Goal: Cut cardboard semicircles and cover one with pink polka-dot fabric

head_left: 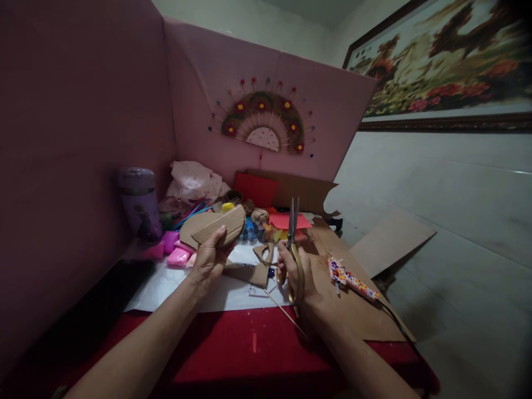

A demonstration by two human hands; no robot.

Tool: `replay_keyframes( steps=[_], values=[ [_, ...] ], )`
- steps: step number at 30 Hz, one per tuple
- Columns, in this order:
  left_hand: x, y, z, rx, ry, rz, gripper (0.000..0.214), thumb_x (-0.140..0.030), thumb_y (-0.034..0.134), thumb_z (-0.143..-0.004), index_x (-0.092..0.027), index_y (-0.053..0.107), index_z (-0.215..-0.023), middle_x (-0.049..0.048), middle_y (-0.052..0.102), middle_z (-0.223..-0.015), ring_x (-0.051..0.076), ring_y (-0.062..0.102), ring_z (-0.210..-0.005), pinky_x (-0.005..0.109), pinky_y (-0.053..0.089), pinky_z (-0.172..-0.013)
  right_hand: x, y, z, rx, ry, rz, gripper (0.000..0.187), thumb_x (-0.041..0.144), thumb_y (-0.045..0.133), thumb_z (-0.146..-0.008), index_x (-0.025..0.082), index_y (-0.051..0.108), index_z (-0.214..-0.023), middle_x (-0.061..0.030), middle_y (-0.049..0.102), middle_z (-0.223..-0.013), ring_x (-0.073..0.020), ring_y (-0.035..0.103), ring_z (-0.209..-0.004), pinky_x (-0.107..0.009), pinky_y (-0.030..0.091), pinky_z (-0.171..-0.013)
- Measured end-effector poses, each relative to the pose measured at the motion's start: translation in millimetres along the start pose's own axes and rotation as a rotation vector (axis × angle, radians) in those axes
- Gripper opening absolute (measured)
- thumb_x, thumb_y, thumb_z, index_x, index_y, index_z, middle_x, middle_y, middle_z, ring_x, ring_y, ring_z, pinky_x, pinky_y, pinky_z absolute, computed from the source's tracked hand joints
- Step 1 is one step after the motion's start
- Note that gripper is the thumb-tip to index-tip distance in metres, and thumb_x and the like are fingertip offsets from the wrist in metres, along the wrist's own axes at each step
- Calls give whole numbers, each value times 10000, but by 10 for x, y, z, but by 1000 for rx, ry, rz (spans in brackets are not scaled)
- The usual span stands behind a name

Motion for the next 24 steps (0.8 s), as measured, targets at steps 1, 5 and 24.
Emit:
replay_keyframes(
  steps=[1, 5, 24],
  values=[
    [-11, 2, -3, 5, 9, -1, 219, -45, 651, -668, -148, 620, -858, 15, 691, -745, 131, 641, -599, 209, 513, -483, -10, 36, 36, 23, 21, -31, 338, 522, 579, -748, 199, 486, -788, 66, 439, -520, -84, 414, -383, -203, 361, -354],
    [-23, 5, -6, 14, 24, -13, 235, -57, 653, -672, -149, 619, -885, 18, 694, -757, 135, 644, -619, 212, 518, -490, -164, 206, 222, 134, 162, -81, 369, 551, 555, -758, 194, 461, -773, 77, 410, -501, -71, 381, -352, -189, 328, -325],
    [84, 112, 21, 208, -95, -59, 190, -87, 651, -687, -140, 629, -868, 35, 698, -768, 143, 649, -635, 213, 535, -495, -57, 400, 123, 237, 165, -87, 593, 743, 569, -575, 199, 520, -807, 42, 467, -551, -75, 394, -398, -180, 299, -341]
  ],
)
Point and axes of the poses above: each hand's wrist, its own z-axis away from the middle knuckle, its own y-axis out of the palm, x = y × z, the point moved 9 cm from there along -z, towards the middle knuckle
